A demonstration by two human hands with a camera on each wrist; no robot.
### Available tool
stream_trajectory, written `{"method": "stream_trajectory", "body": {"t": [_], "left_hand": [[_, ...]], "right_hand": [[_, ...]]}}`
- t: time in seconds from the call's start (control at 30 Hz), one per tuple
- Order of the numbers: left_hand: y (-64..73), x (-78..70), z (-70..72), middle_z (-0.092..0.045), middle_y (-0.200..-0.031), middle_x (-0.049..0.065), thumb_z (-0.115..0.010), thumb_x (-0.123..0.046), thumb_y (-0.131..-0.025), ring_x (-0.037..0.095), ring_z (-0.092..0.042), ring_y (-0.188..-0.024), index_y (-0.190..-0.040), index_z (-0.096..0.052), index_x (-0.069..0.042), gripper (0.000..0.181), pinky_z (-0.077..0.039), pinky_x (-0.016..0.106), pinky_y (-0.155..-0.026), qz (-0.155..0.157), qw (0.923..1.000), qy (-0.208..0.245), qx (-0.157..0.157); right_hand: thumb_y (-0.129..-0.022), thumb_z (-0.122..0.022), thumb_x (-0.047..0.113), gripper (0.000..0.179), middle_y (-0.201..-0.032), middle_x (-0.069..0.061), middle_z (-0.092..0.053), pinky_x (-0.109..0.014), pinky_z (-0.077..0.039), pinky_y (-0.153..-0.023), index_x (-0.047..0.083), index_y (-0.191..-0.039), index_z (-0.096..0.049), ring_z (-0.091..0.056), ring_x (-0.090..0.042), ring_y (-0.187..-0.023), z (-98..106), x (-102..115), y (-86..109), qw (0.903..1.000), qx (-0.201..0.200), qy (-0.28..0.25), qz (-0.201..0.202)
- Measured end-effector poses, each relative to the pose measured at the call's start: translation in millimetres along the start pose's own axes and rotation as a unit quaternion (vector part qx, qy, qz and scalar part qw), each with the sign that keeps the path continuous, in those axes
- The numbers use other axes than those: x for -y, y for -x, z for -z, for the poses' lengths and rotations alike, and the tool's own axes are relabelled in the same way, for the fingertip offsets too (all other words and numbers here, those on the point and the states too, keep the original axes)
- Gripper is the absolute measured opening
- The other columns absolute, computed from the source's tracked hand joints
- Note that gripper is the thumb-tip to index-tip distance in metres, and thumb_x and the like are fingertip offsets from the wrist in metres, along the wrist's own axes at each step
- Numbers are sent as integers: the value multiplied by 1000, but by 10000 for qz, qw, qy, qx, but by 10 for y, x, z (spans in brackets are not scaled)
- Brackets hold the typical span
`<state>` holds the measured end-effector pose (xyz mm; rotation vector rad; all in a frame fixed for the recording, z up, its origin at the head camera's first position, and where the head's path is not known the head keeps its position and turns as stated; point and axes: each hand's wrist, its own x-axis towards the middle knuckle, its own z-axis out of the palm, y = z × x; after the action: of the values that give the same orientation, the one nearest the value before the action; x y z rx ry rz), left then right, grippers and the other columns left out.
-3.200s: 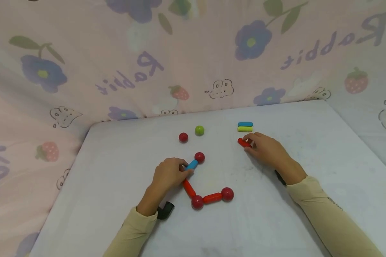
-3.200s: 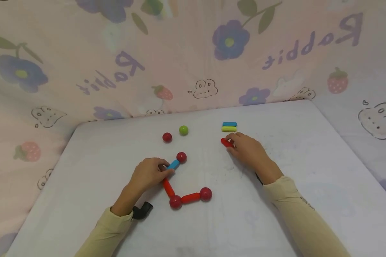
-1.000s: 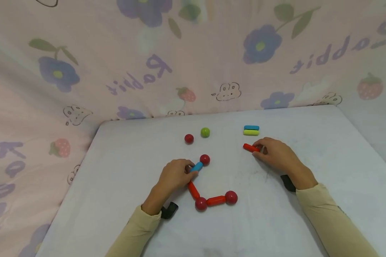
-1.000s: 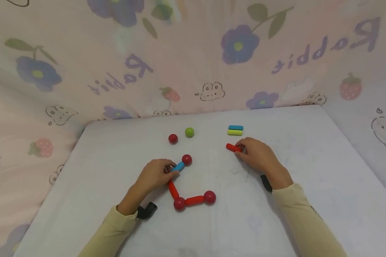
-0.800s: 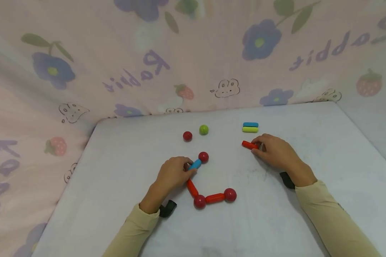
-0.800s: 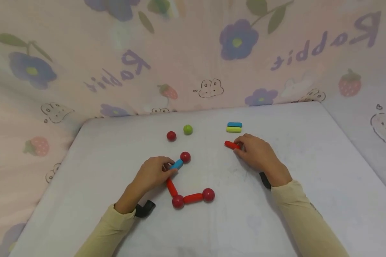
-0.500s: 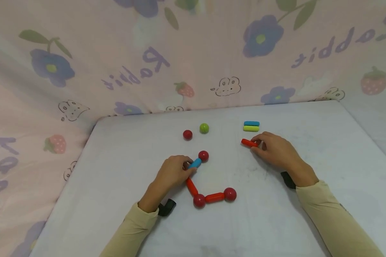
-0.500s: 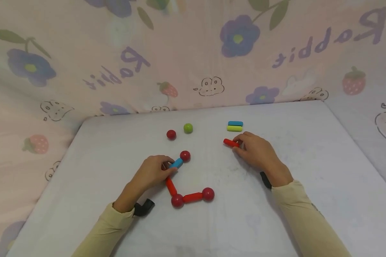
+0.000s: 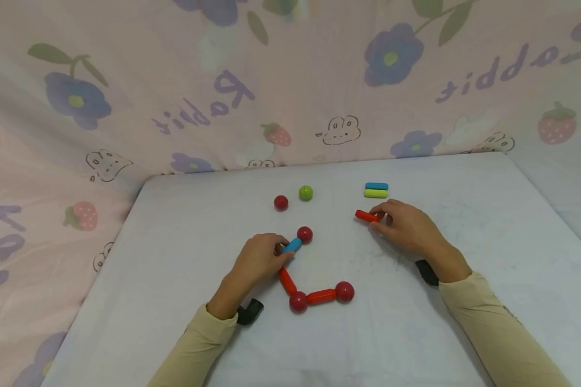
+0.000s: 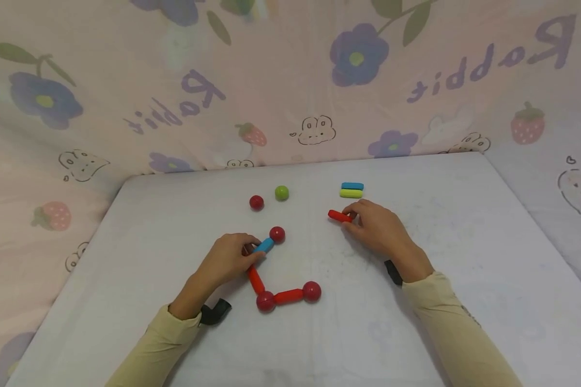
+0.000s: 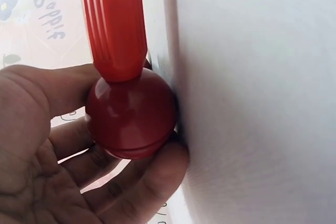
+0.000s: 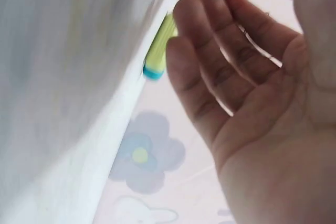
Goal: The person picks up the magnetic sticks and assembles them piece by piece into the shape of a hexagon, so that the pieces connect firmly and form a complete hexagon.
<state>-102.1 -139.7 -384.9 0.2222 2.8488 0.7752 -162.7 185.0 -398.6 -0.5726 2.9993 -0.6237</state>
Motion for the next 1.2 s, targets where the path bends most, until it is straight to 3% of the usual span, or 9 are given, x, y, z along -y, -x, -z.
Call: {"method": "stream_trajectory", "body": {"t": [0.73, 1.2], "left_hand": [[11, -14, -13, -65, -79, 0, -77, -26, -88, 14, -54, -69, -107, -74, -10, 25, -44, 25, -62, -89, 9997, -229, -37], [9, -25, -39, -65, -77, 0, -77, -25, -87, 13, -53, -66, -107, -75, -9, 25, -44, 24, -60, -217, 9993, -271, -102]], "right_hand": [[-89, -74, 24, 28, -99, -3, -67, -34, -54, -70, 13, -114, -70, -60, -17, -82, -121, 282, 18, 9991, -46, 164, 382], [-88, -74, 28, 30, -102, -1, -68, -36, -56, -76, 15, -115, -70, -61, -16, -86, -184, 424, 27, 9984, 157, 213, 506]]}}
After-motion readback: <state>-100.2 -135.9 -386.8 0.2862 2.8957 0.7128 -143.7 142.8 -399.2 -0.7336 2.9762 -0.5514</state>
